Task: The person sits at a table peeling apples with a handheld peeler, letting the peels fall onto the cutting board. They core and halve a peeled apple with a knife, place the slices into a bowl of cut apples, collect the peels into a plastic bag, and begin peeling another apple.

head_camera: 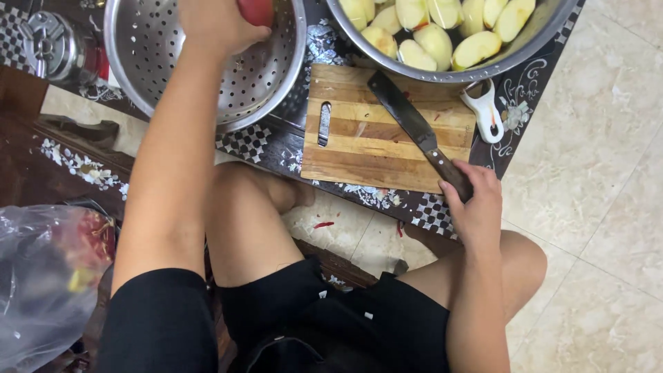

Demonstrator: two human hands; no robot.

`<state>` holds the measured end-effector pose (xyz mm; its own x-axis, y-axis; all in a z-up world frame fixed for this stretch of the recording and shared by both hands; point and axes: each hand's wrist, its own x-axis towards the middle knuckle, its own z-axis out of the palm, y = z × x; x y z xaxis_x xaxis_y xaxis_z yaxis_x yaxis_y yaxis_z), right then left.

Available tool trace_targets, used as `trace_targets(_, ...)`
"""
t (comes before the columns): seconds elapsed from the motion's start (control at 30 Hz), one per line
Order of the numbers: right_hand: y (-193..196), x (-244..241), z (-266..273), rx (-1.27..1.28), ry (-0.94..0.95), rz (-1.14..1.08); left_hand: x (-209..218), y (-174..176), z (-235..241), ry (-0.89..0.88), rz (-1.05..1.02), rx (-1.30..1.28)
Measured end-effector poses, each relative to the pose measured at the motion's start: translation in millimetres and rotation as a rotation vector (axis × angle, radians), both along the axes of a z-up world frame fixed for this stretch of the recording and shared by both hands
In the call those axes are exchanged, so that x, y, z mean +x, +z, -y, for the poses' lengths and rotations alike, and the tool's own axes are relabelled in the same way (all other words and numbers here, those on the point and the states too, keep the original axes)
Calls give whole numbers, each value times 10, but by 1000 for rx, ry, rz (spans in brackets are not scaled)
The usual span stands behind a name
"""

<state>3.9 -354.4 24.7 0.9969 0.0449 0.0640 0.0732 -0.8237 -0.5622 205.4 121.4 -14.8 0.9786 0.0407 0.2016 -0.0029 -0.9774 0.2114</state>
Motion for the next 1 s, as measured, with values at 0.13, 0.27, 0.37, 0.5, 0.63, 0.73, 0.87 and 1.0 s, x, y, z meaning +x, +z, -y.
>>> trace_targets(0.13, -65, -48, 40, 35, 14, 18, -59, 25, -205, 127, -84, -342)
trace_targets(0.27, -94, -76, 41, 45, 30, 32, -320, 298, -209, 180, -161, -780)
trace_targets(0.37, -80, -108, 1, 59, 34, 60, -667, 507, -106, -45, -85, -991)
trace_targets(0.5, 173, -228, -216, 54, -14, 209, -1380, 1089, 453, -575, -41, -1046)
trace_targets(0.63, 563, -429, -598, 333, 94, 236, -2000, 1031, 1037, -934, -394, -1476)
trace_targets(0.73, 824, -532, -896, 498, 205, 212, -2475, 1004, 1343, -920, -572, -1718)
trace_targets(0.87, 902, -578, -1191, 457, 373, 350, -2982, 781, 1421, -830, -655, -1993)
trace_targets(1.0, 903, -679, -1562, 496, 520, 332, -3377, 702, 1187, -728, -582, -2364)
